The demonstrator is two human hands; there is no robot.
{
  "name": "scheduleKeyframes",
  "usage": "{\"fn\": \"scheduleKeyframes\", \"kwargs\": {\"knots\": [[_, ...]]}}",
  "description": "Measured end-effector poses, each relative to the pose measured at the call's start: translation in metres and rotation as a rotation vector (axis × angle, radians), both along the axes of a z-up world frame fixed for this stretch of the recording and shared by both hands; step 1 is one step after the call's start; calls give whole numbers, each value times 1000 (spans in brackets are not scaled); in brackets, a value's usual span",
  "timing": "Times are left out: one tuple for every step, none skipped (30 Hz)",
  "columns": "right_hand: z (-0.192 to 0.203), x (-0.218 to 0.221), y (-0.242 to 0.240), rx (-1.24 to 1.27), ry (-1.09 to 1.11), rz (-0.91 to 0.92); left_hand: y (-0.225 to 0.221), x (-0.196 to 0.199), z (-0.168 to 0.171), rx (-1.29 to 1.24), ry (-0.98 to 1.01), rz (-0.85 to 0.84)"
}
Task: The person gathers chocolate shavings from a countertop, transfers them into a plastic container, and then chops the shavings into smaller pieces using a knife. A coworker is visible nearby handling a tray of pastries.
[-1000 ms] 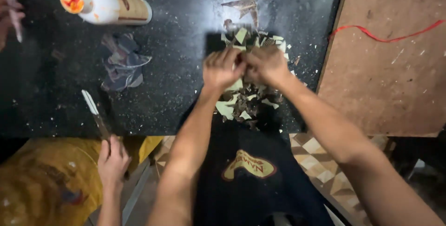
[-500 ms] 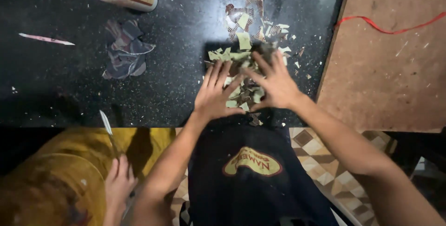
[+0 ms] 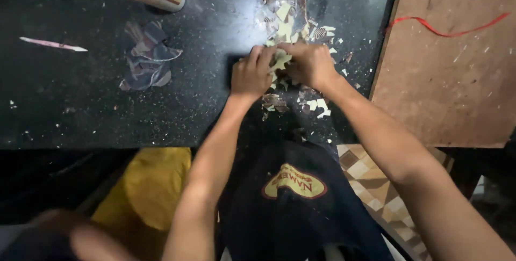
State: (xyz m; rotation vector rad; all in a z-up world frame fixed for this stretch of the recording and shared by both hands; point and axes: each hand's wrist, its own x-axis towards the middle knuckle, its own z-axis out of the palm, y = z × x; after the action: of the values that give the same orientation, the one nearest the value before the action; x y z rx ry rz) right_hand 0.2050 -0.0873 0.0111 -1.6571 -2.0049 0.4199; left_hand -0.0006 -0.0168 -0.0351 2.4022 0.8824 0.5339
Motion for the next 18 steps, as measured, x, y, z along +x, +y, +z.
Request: {"fn": "scheduleKeyframes", "kwargs": {"knots": [[-1,-1,3,-10,30,-70,10,8,7,-82,24,45],[5,-3,8,4,24,-71,14,7,8,-68,17,43],[11,-5,9,-29,98,-195,15,7,7,-58,-60,87],[15,-7,11,-61,174,-318,16,8,5,-49,-138,130],[15,-8,2,-69,171,-327,15,7,18,-60,-138,123],[14,-9,-6,-154,293,-444,14,6,30,-78,-116,118],[13,-8,-9,-229,415,-554,19,6,43,-87,-95,118],[4,-5,-16,-229,413,-557,19,-2,50,-89,-98,115],[-4,-1,-21,-227,461,-538,22,-9,57,-97,-76,49],[-14,5,-26,-224,510,-519,25,-15,64,-106,-53,-17],[1,5,-22,-230,506,-523,27,-21,63,-113,-55,-19],[15,6,-18,-213,460,-408,30,-27,60,-20,-85,-50],[27,6,-14,-203,418,-290,32,-36,57,68,-110,-77],[34,4,-6,-214,421,-291,26,-34,54,57,-106,-76],[39,2,4,-203,275,-170,22,-34,50,46,-58,-62],[43,1,14,-189,131,-48,18,-32,45,34,-9,-48],[30,-4,11,-211,148,-50,9,-20,43,12,8,-50],[17,-9,8,-157,-28,23,-1,-8,40,-20,-124,44]]}}
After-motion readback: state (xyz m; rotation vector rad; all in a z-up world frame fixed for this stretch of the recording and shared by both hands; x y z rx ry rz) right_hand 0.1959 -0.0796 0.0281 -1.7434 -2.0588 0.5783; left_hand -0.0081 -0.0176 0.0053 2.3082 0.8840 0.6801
